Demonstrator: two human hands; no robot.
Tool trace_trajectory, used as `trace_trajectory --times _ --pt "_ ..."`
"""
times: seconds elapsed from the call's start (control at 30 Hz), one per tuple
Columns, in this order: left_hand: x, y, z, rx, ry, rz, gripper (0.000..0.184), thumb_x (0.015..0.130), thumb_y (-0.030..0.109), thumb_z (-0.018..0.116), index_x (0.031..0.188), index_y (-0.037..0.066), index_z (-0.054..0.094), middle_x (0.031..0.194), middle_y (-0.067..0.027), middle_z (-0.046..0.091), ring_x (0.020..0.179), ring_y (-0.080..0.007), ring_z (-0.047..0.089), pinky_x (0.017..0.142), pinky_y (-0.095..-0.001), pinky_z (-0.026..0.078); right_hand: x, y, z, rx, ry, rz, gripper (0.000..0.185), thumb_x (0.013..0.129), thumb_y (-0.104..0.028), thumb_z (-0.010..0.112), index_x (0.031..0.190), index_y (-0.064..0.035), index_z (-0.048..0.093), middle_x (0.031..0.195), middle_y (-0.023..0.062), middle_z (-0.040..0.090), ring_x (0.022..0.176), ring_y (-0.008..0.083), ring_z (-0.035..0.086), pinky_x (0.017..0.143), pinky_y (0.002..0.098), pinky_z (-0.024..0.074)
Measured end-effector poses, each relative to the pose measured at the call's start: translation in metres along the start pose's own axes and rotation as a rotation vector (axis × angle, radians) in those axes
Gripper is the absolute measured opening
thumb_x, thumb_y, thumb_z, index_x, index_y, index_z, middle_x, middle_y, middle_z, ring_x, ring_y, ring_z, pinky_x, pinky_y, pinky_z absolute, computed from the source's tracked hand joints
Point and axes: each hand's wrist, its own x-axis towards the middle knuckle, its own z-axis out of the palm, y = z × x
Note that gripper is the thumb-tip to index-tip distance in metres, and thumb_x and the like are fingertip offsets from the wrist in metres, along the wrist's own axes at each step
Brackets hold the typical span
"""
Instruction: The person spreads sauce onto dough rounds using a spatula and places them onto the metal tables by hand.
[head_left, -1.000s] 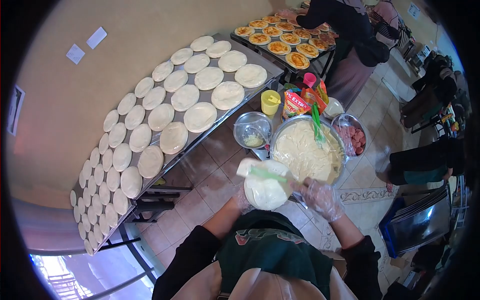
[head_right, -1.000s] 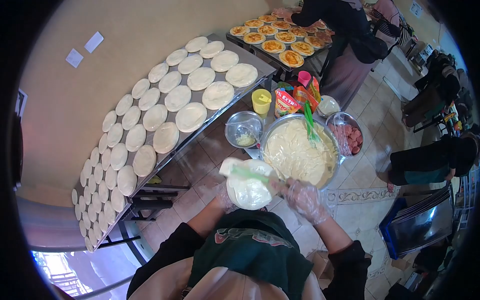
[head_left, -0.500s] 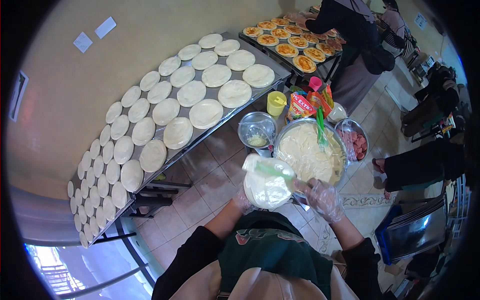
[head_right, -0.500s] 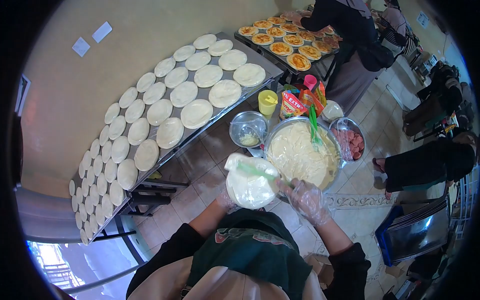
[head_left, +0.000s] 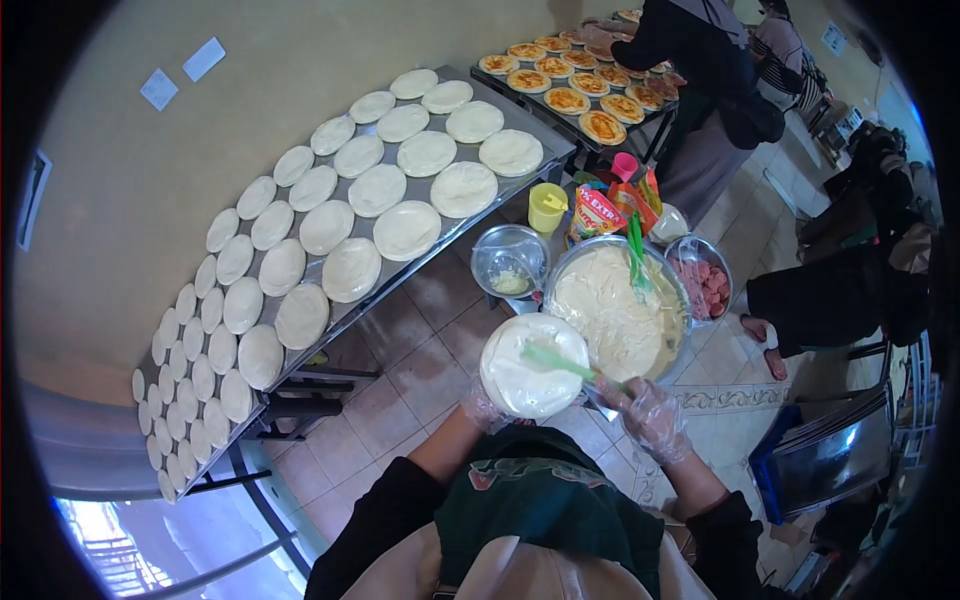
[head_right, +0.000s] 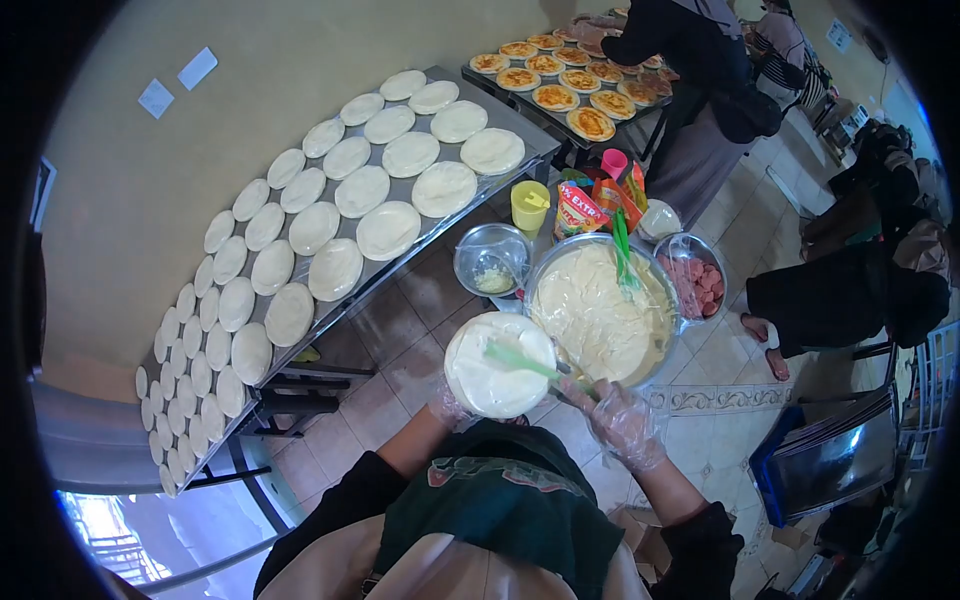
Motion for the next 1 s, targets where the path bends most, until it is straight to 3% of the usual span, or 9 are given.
trace_trajectory --times 0.07,0.3,0.37,0.6,0.63,0.7,0.77,0.93,1.0 --pt "0.001 0.001 0.0 0.052 -0.01 0.009 0.059 0.102 0.035 0.05 0.152 0.008 0.035 0.151 -0.0182 0.044 0.133 -0.034 0.05 0.11 -0.0549 0.044 0.01 -0.001 -0.003 0.041 0.043 0.128 0.059 0.081 -0.013 0.074 0.136 -0.0275 0.059 0.084 0.0063 0.056 0.068 0.0281 0.061 0.054 0.0412 0.0497" --pt "-0.002 0.008 0.004 0.416 -0.07 0.111 0.057 0.101 0.034 0.053 0.151 0.01 0.038 0.15 -0.0158 0.046 0.134 -0.0323 0.05 0.112 -0.0527 0.042 0.025 0.013 -0.001 0.125 0.09 0.28 0.045 0.082 -0.007 0.069 0.126 -0.0207 0.068 0.079 0.0095 0.056 0.065 0.0297 0.062 0.055 0.0422 0.0501" --pt "-0.004 0.009 0.005 0.517 -0.083 0.148 0.057 0.101 0.033 0.053 0.151 0.011 0.038 0.15 -0.0151 0.046 0.134 -0.0318 0.05 0.112 -0.0521 0.042 0.019 0.024 0.011 0.3 0.2 0.345 0.042 0.086 -0.01 0.071 0.127 -0.0186 0.066 0.075 0.0101 0.057 0.065 0.029 0.062 0.055 0.0407 0.0491" --pt "-0.009 0.006 0.009 0.868 -0.128 0.252 0.055 0.1 0.032 0.056 0.15 0.013 0.041 0.15 -0.0128 0.047 0.134 -0.0301 0.049 0.113 -0.0499 0.041 0.032 -0.008 -0.028 0.166 0.01 0.033 0.044 0.084 -0.01 0.074 0.126 -0.0179 0.066 0.075 0.0103 0.056 0.065 0.0292 0.062 0.056 0.041 0.0501" --pt "-0.009 0.004 0.011 0.869 -0.129 0.25 0.055 0.1 0.032 0.056 0.15 0.013 0.041 0.15 -0.0128 0.047 0.134 -0.0301 0.049 0.113 -0.0499 0.041 0.036 -0.007 -0.025 0.1 0.0 0.084 0.044 0.084 -0.009 0.072 0.127 -0.0186 0.066 0.075 0.0103 0.055 0.065 0.0293 0.062 0.056 0.0418 0.0501" --pt "-0.01 -0.001 0.015 0.456 -0.065 0.089 0.058 0.098 0.034 0.059 0.149 0.013 0.042 0.149 -0.0113 0.048 0.133 -0.0283 0.05 0.114 -0.0485 0.041 0.042 0.003 -0.021 0.033 -0.009 0.135 0.044 0.085 -0.008 0.07 0.127 -0.0192 0.065 0.075 0.0103 0.055 0.065 0.0295 0.061 0.056 0.0426 0.0502" --pt "-0.009 -0.001 0.013 0.415 -0.061 0.086 0.058 0.098 0.036 0.057 0.15 0.014 0.04 0.15 -0.0114 0.048 0.134 -0.0289 0.049 0.114 -0.0499 0.039 0.043 0.02 -0.017 0.008 0.025 0.256 0.054 0.079 -0.005 0.067 0.131 -0.0235 0.064 0.077 0.0093 0.056 0.063 0.0295 0.063 0.055 0.0431 0.0532" --pt "-0.008 0.003 0.018 0.245 -0.041 0.08 0.062 0.1 0.045 0.05 0.153 0.015 0.035 0.153 -0.0119 0.044 0.139 -0.0313 0.044 0.116 -0.0555 0.035 0.036 -0.002 -0.027 0.128 0.082 0.183 0.047 0.083 -0.007 0.07 0.127 -0.0205 0.065 0.076 0.0103 0.056 0.063 0.0293 0.06 0.056 0.0435 0.0504" --pt "-0.008 0.007 0.032 0.329 -0.119 0.087 0.063 0.097 0.037 0.059 0.152 0.014 0.038 0.153 -0.0105 0.045 0.137 -0.0256 0.048 0.116 -0.0448 0.038 0.033 -0.008 -0.022 0.149 0.042 0.077 0.047 0.083 -0.006 0.069 0.127 -0.0208 0.065 0.075 0.0096 0.056 0.061 0.0287 0.06 0.054 0.042 0.0496"
